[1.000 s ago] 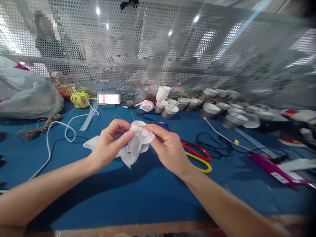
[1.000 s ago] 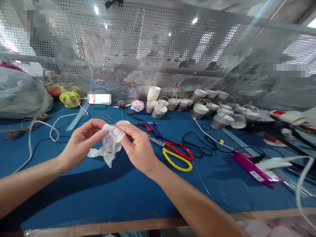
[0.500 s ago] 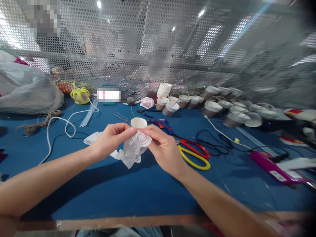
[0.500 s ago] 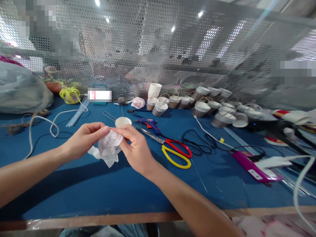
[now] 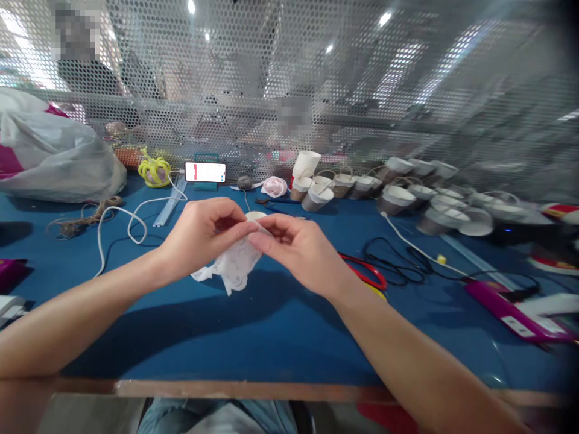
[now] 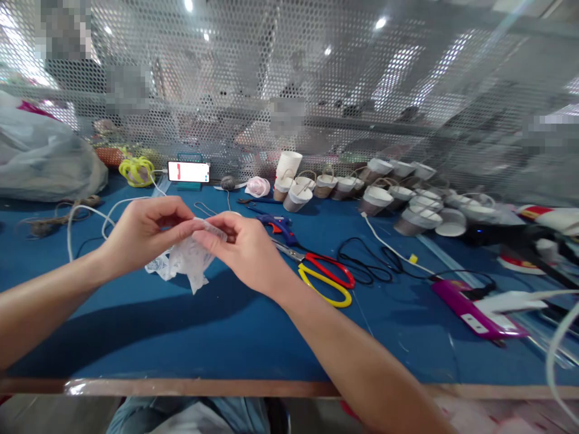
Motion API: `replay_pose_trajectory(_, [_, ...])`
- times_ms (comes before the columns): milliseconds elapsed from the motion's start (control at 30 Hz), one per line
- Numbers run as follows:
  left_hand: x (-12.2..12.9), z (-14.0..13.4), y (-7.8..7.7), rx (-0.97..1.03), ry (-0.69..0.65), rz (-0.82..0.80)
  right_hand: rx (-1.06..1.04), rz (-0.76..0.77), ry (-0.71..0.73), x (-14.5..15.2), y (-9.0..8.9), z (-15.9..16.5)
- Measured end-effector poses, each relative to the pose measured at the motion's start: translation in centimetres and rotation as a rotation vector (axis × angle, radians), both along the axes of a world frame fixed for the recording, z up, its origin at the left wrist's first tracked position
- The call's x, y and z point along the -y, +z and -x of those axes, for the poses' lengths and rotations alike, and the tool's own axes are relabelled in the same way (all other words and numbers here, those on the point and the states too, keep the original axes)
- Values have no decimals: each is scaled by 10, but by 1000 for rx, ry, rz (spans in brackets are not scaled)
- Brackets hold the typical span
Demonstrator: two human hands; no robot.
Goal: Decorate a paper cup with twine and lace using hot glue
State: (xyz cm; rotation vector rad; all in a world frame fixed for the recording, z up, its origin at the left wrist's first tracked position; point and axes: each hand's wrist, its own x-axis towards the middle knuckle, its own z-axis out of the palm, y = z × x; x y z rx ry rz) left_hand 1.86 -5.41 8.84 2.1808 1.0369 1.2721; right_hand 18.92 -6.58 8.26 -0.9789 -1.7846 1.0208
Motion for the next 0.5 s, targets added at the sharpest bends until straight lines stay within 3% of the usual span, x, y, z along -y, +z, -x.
replay_pose_trajectory(100, [-2,0,-6,125,-41,107,87,-119,-44,-4,8,5])
replay_pose_trajectory(267, [-3,11,-39,127,-91,352,139,-214,-156,-17,12,3])
replay_pose_trajectory(367, [0,22,-53,153,-46,399,161,-239,-194,-24,11,0])
replay_pose_trajectory(500, [6,29,-54,62,46,369,174,-200,-242,-31,7,-2])
